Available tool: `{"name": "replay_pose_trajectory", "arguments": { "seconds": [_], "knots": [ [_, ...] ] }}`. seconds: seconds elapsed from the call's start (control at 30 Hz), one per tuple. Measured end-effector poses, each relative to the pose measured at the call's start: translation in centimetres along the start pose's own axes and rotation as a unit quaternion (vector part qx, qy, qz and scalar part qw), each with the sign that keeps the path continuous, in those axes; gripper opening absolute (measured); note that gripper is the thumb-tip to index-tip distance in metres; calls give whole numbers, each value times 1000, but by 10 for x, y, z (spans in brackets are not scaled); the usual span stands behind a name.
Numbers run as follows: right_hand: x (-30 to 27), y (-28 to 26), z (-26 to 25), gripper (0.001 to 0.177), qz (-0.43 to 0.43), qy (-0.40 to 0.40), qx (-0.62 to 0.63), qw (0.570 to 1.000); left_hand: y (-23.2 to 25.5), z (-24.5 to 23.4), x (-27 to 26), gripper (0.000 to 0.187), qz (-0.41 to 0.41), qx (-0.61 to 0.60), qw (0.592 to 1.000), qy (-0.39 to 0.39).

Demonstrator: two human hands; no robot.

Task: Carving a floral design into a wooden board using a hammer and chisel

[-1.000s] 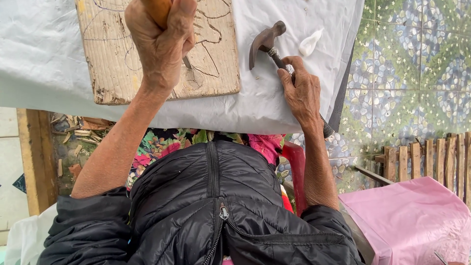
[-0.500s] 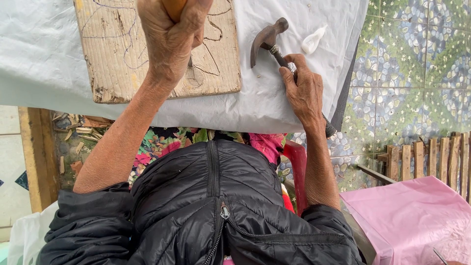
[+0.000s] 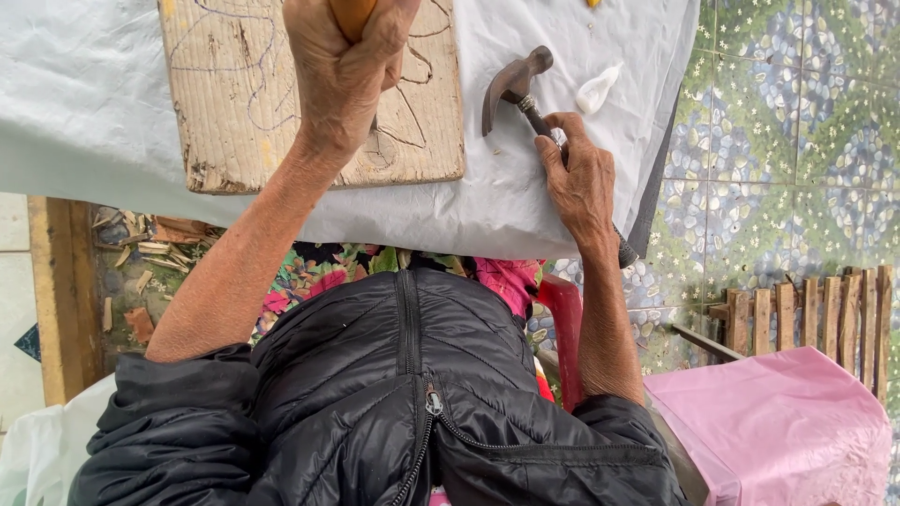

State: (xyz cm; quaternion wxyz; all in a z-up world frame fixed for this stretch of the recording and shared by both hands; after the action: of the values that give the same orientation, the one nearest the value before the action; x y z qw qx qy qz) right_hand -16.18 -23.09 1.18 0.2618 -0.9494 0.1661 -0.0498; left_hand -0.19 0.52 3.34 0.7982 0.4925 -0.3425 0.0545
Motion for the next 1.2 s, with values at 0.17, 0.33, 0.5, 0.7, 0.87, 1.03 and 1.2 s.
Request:
{"name": "replay_pose_trajectory", "arguments": {
  "seconds": [0.17,0.33,0.5,0.7,0.87,1.03,1.2],
  "knots": [
    [1,3,1,15,-10,5,0,1000,1,2,2,7,4,-3,1000,-12],
    [1,4,1,14,-9,6,-7,1000,5,2,3,8,-18,-2,1000,-13],
    [1,2,1,16,-7,4,-1,1000,9,7,6,39,-42,-1,999,-6],
    [1,4,2,17,-1,5,-4,1000,12,11,7,49,-69,20,997,6],
    [1,2,2,16,7,0,1,1000,10,14,7,48,-88,19,996,10],
    [0,-1,0,18,7,1,0,1000,14,16,9,45,-81,43,996,4],
    [1,3,2,17,-1,6,-3,1000,11,13,8,46,-90,30,995,2]
  ]
}}
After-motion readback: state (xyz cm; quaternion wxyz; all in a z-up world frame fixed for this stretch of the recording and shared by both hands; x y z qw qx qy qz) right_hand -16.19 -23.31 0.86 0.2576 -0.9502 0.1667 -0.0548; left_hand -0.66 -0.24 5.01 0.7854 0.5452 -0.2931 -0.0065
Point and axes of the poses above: each hand's wrist, its own x-axis towards the middle knuckle, its own z-axis out of the palm, y = z × x, the point moved 2 cm from there along x, towards the middle knuckle
